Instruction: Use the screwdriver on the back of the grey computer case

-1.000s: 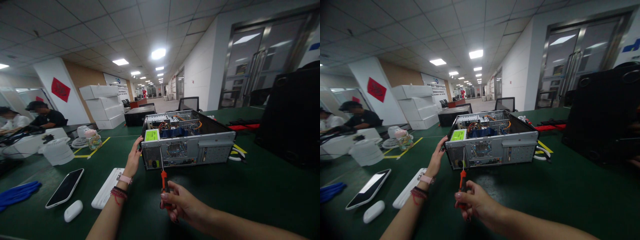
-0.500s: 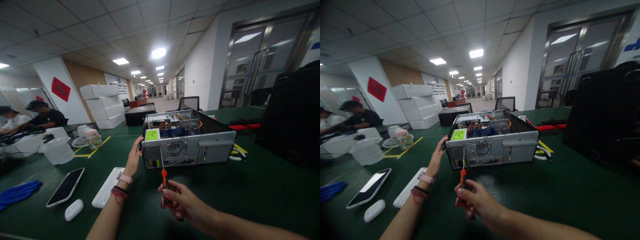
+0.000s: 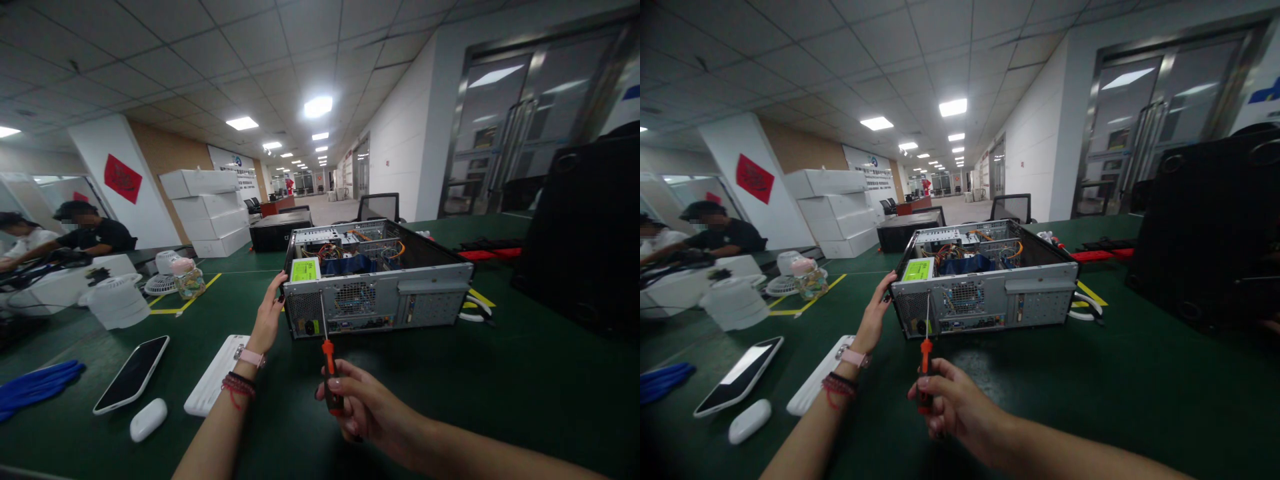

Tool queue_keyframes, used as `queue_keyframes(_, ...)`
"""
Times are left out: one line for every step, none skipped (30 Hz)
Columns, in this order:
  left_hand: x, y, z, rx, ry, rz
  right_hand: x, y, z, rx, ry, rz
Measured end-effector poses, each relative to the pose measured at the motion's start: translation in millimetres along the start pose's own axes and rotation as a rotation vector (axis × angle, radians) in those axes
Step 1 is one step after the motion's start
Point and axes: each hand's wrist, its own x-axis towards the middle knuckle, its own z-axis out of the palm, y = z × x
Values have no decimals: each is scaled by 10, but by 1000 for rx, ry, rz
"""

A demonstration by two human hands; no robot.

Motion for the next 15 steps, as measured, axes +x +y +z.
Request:
queue_keyframes(0,-1,0,-1,0,1,2,7,5,10,12,4)
queue_keyframes(0,-3,0,0,-1,4,6,15,9,17,23,4)
queue_keyframes(0,-4,-1,1,-1,7,12,25,11,20,30,3)
queue_keyframes(0,-5,-2,1,-1,11,19,36,12,21,31,4)
queue_keyframes(0,-6,-3,2,0,12,27,47,11,21,30,3)
queue_keyframes(1,-6,-3,2,1,10,35,57,8,19,29,2)
queue_keyframes(1,-5,-4,2,2,8,42,68,3,19,29,0)
queue_keyframes(1,-4,-4,0,1,5,49,78,-4,22,25,-2)
queue_keyframes(2,-3,-3,-2,1,4,56,88,-13,28,15,-1)
queue_keyframes(2,-2,-3,-2,0,3,62,97,-23,35,3,1)
queue_keyframes(2,-1,-2,-2,-2,5,69,104,-34,42,-12,5)
queue_keyframes(2,-1,-1,-2,-4,7,75,110,-45,49,-28,12)
queue_keyframes(2,0,-1,-1,-5,8,80,114,-54,54,-41,18)
queue_keyframes(1,1,-1,0,-4,9,84,116,-60,59,-51,23)
queue_keyframes(0,3,-1,1,-5,8,86,114,-63,66,-53,26)
